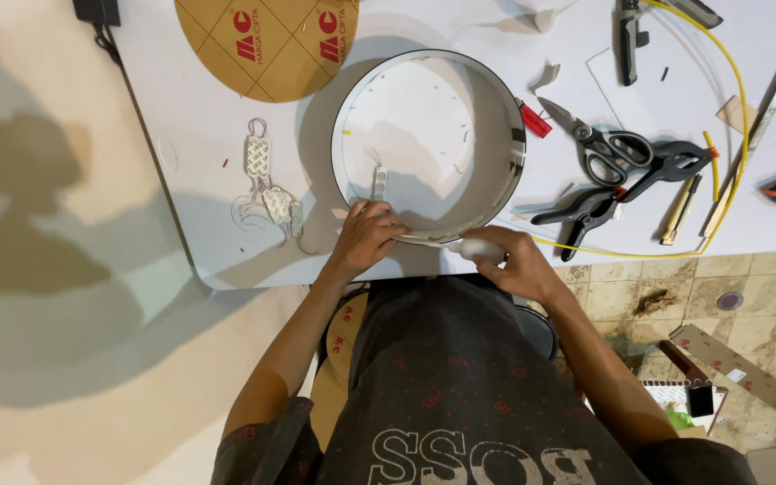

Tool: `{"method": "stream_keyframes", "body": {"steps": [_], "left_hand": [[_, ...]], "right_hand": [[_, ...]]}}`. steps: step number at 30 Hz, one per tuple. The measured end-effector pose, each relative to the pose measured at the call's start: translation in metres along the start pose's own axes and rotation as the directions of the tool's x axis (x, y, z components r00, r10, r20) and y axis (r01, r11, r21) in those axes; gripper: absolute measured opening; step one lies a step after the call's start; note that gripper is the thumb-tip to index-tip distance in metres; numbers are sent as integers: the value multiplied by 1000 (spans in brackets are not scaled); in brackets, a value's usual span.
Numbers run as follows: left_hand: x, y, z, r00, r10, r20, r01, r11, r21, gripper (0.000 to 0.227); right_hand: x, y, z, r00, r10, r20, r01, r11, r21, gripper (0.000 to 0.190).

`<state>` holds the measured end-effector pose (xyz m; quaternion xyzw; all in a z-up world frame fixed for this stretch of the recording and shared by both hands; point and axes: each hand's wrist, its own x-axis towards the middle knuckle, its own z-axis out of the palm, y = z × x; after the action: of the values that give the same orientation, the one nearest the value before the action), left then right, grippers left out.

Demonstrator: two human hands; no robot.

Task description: The person applies glue to a circular metal frame and attaches a white plastic strip along its edge. They use a clamp to secure the strip in place while the glue sets, then remove the clamp and continue adjusting the strip by hand.

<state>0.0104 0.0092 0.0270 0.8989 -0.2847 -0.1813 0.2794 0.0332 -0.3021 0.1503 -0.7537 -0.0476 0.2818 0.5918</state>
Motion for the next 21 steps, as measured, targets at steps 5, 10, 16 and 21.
{"method": "stream_keyframes", "body": {"steps": [5, 10, 16, 21], "left_hand": [[1, -2, 0, 1000, 0, -19, -1, 998, -59, 18], [3, -8, 8, 998, 0, -62, -7, 994, -110, 13], [10, -14, 0, 997, 32, 64, -26, 996, -90, 10], [9, -21, 8, 996, 87, 16, -85, 992, -88, 11]], "right_hand": [[31, 3, 1, 997, -29, 68, 41, 982, -183, 38], [50, 1, 15, 989, 11, 145, 26, 968, -250, 35], [64, 1, 32, 965, 153, 211, -86, 951, -297, 39], [67, 5, 40, 953, 213, 215, -140, 939, -313, 39]]}}
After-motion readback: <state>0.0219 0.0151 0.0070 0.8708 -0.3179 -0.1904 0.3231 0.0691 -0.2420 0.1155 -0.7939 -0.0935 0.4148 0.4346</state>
